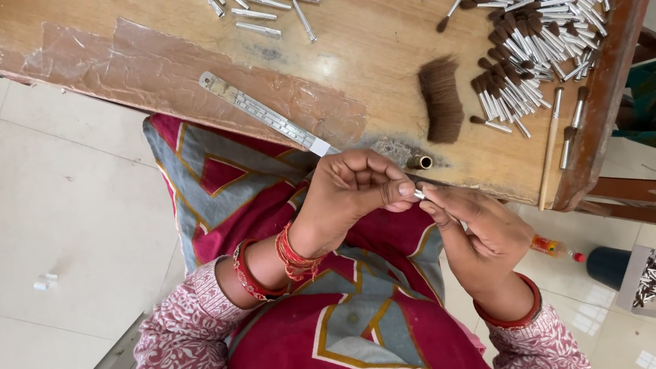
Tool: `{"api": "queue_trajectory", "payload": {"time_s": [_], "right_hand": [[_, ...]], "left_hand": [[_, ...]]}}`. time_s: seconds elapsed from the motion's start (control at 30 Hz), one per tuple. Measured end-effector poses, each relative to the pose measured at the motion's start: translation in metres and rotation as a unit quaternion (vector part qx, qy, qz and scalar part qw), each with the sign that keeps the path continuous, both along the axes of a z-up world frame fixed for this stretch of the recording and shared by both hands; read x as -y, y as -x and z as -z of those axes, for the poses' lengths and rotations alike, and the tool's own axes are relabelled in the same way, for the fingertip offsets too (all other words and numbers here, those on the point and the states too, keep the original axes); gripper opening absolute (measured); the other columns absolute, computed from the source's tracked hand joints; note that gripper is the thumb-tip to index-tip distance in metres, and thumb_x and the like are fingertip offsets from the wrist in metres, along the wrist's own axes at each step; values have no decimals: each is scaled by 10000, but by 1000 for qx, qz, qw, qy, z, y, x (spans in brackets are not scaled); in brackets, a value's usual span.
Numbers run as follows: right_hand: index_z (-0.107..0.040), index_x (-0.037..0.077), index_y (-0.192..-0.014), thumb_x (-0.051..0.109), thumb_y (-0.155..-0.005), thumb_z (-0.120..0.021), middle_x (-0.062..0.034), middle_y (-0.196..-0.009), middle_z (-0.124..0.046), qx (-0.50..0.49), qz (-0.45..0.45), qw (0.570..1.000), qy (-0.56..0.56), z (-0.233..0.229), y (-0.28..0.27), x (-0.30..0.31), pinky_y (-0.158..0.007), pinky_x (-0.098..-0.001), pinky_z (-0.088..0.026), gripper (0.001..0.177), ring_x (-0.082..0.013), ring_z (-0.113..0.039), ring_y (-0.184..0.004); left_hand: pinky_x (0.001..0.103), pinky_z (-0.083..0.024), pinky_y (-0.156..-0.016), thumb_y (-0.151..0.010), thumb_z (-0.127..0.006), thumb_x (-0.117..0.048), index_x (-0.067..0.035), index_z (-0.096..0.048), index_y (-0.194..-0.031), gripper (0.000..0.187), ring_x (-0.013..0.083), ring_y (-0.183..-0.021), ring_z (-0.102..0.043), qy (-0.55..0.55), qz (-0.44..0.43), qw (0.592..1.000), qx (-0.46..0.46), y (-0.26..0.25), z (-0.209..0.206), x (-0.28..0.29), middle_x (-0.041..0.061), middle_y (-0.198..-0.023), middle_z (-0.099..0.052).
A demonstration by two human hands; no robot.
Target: Assembling brushes by manually inserting bundles of bristles into metal ferrules on a workbench.
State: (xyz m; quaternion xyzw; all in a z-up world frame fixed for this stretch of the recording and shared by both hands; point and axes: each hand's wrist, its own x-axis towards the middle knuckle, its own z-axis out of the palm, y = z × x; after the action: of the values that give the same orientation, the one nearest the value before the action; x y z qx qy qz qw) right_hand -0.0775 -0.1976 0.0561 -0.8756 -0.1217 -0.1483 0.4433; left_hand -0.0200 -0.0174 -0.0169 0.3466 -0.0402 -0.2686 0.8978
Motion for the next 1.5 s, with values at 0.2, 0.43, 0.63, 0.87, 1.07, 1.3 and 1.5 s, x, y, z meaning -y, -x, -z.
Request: {"api": "queue_trajectory", "payload": {"time_s": [0.2,0.43,0.63,0.87,1.07,1.3,1.5], "right_hand": [[-721,-17,-1194,-108,-914,-739,-146,-1038,-762,-17,-2,1000,-15,-4,1,-3,-834,-278,-606,294,-178,-752,-909],[-724,2,-1222,-108,-909,-753,-146,-1061,-773,-44,1,999,-28,-4,4,-3,-860,-284,-626,333,-182,-767,-950],[-617,-75,-1284,-3,-755,-835,-204,-1118,-724,-48,6,999,-10,-30,-7,-10,-891,-305,-584,576,-229,-724,-1044],[-705,-31,-1236,-77,-873,-795,-176,-1096,-763,-65,16,997,-44,-11,12,5,-837,-273,-622,377,-191,-767,-983],[-709,-45,-1205,-124,-897,-755,-179,-1073,-762,-35,9,999,-20,-13,10,-1,-834,-294,-629,321,-203,-772,-938],[-717,-24,-1186,-130,-908,-748,-174,-1049,-760,-4,11,1000,-3,-14,9,-2,-830,-292,-625,299,-195,-767,-917],[-691,12,-1248,-56,-938,-758,-170,-1135,-732,26,0,1000,10,-8,12,0,-888,-313,-624,324,-222,-747,-1007]], "left_hand": [[275,-631,-813,-936,-746,51,62,-730,-1019,85,141,-861,-737,-4,-13,1000,2,3,1,1,123,-955,-765],[280,-635,-828,-927,-749,45,49,-745,-1015,89,141,-870,-743,-6,-10,1000,-1,3,2,1,114,-950,-773],[273,-619,-831,-910,-790,62,40,-743,-1007,109,124,-882,-726,-4,-30,999,15,5,2,1,98,-962,-770],[259,-612,-834,-909,-789,61,28,-737,-1024,130,116,-897,-723,-10,-32,999,23,5,-2,1,91,-993,-765],[260,-612,-811,-927,-776,32,46,-733,-1007,91,118,-867,-723,-5,1,1000,16,8,-2,1,99,-960,-765],[279,-625,-802,-924,-778,34,67,-736,-1011,102,143,-856,-738,-1,0,1000,16,8,-4,1,123,-948,-769],[305,-637,-833,-905,-777,50,55,-730,-1020,124,166,-877,-750,21,14,1000,-12,6,-12,-2,134,-959,-771]]}}
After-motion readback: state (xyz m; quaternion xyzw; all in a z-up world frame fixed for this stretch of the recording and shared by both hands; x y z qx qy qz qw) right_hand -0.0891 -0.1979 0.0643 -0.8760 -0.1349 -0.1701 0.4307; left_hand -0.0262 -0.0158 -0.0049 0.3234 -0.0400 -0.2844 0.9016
